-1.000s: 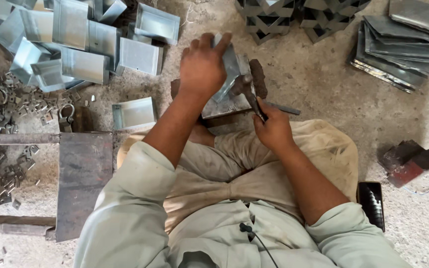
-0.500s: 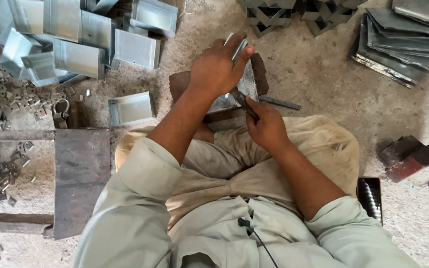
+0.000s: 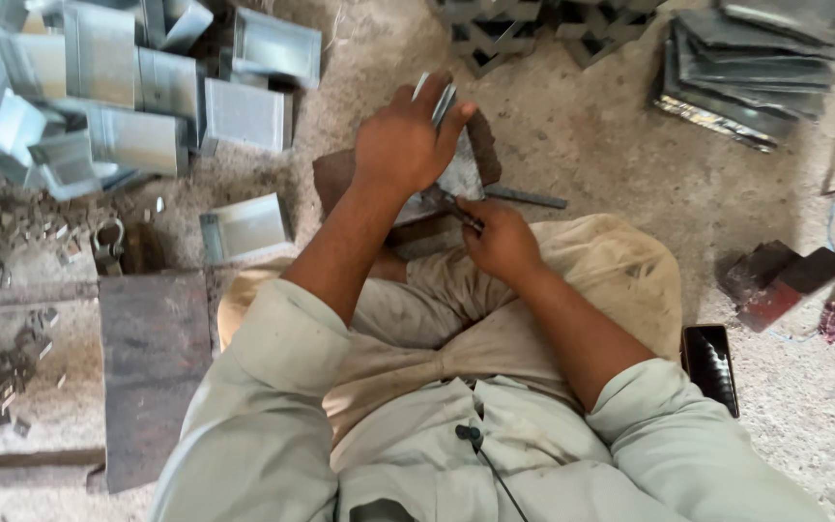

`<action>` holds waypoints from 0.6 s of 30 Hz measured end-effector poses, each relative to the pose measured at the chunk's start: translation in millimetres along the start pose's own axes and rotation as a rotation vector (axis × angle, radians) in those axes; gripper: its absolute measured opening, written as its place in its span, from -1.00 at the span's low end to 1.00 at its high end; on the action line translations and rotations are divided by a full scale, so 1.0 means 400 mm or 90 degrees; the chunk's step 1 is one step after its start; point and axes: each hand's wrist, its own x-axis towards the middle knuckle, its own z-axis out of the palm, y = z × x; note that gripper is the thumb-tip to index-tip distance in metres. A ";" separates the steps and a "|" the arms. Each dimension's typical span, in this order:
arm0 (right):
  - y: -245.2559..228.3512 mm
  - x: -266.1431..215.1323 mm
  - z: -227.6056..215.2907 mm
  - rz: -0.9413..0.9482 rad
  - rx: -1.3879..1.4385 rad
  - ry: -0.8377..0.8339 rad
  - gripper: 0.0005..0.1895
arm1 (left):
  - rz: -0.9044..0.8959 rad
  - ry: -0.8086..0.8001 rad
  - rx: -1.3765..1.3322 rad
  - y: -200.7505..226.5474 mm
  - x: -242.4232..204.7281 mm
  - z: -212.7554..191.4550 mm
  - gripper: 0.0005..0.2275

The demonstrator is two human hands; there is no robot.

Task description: The person sits on the floor and uses a hammer to strike the edges of rectangular metal pieces placed on a metal block. They repeatedly pick up a metal piece, position it on the block, hammer it, and then move it to a pile of finished pieces.

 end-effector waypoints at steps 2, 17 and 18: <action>-0.012 0.005 0.003 -0.009 0.007 0.034 -0.57 | -0.010 -0.020 0.022 0.015 -0.003 -0.006 -0.51; 0.001 -0.008 -0.001 -0.018 0.034 0.013 -0.62 | 0.046 0.073 0.076 0.109 -0.035 0.010 -0.51; -0.004 -0.009 -0.004 -0.028 0.010 0.025 -0.63 | 0.060 0.103 0.088 0.116 -0.020 0.007 -0.51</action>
